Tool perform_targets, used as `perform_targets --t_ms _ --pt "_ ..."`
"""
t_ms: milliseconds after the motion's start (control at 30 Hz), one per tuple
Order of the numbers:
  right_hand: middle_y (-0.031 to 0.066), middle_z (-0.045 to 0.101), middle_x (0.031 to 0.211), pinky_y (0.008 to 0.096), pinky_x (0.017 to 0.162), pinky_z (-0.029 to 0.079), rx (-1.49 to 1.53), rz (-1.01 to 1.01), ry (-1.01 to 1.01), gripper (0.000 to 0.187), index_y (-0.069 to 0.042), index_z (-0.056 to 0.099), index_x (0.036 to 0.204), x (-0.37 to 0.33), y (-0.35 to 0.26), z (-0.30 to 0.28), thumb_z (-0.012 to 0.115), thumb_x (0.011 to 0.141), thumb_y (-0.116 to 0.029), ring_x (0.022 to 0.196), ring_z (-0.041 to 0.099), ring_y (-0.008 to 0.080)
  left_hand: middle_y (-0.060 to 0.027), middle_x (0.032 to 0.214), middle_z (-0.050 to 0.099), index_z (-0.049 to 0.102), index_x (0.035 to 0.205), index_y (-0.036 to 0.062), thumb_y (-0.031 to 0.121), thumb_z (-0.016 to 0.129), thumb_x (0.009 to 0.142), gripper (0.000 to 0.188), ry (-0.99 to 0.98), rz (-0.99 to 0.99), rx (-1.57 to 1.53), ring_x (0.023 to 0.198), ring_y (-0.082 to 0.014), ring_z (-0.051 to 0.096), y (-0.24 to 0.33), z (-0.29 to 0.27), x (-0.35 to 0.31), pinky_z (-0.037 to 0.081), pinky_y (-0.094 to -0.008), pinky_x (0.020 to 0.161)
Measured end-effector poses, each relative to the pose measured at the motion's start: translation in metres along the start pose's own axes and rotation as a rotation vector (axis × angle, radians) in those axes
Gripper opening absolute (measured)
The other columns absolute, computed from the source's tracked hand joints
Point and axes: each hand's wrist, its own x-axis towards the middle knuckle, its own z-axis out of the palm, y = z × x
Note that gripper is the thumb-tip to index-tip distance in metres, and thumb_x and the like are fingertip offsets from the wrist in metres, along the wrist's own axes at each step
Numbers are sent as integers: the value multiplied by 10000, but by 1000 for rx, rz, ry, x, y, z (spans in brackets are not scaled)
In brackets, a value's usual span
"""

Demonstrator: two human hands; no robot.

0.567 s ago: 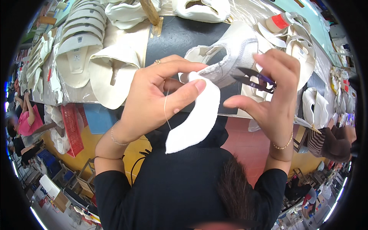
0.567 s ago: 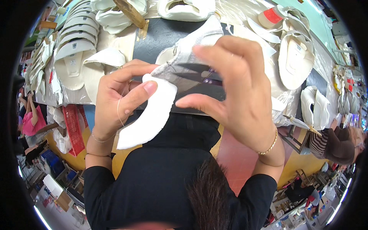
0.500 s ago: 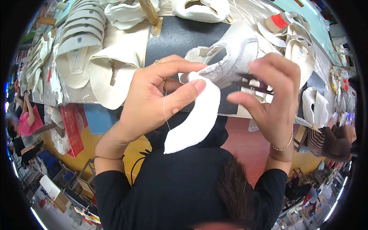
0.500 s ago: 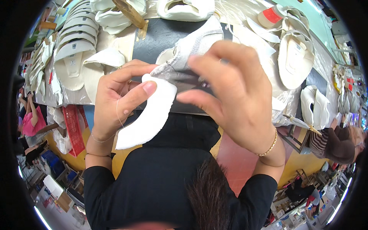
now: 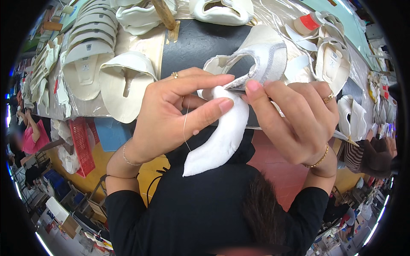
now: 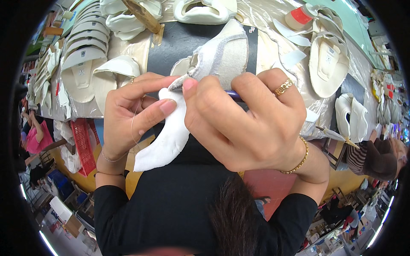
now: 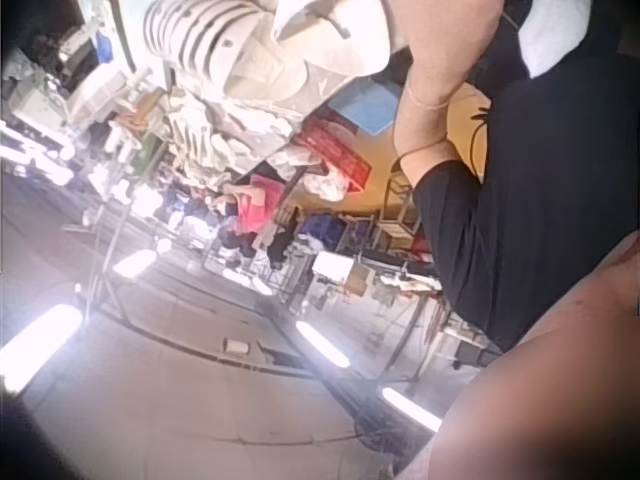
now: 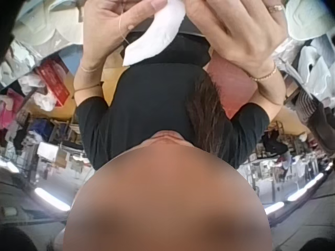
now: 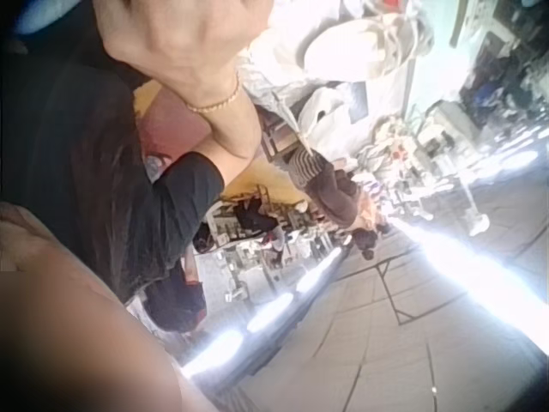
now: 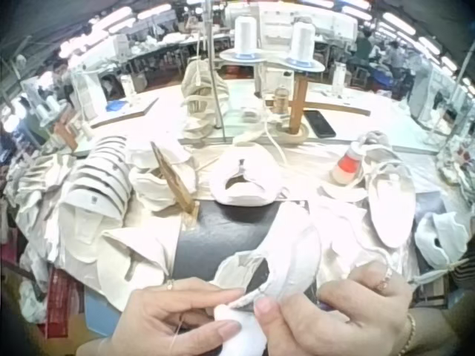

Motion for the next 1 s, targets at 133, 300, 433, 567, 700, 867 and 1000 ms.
perform_targets --t_ms 133,300,433,567,700,867,1000 --pt "44 635 943 267 581 383 -14 -22 -7 380 -43 742 1043 0 0 -1 792 669 -81 674 597 148 -54 1014 616 675 1225 -14 31 719 911 321 8 -6 12 642 -20 586 1 2 -2 398 -177 514" --pt "49 638 944 271 592 379 -68 -60 15 392 -36 738 1036 0 -2 1 738 649 -104 668 595 149 -58 1008 623 684 1202 -21 39 725 908 304 -13 14 63 640 -29 604 2 2 -1 410 -175 503" --pt "50 639 926 268 588 372 -60 -61 14 394 -36 734 1036 0 -4 3 735 650 -114 664 591 149 -64 1016 631 688 1188 -26 48 731 905 297 0 21 49 647 -34 618 3 3 -1 427 -176 499" --pt "54 614 940 277 592 397 83 35 -36 386 -38 729 1045 0 -5 -1 770 662 -67 659 592 163 -76 1033 646 691 1183 -22 57 740 897 301 3 3 90 670 -63 649 3 3 -3 459 -184 515" --pt "74 540 1038 292 618 471 533 489 61 404 -46 722 1045 -1 -4 2 804 654 21 673 621 177 -95 1033 671 699 1154 -19 73 761 872 303 1 143 262 736 -110 694 -4 0 -1 519 -214 568" --pt "82 500 1102 258 549 494 658 502 -230 320 -59 741 920 -6 4 24 789 642 92 686 648 133 -101 1002 687 710 1065 -19 136 820 817 313 9 282 521 769 -152 718 -21 1 2 580 -260 653" --pt "77 512 1102 256 505 459 710 497 -216 291 -66 747 881 -15 -5 37 776 639 93 598 584 114 -86 929 678 700 960 -19 265 866 778 376 34 90 429 712 -154 711 -32 2 1 561 -261 622"
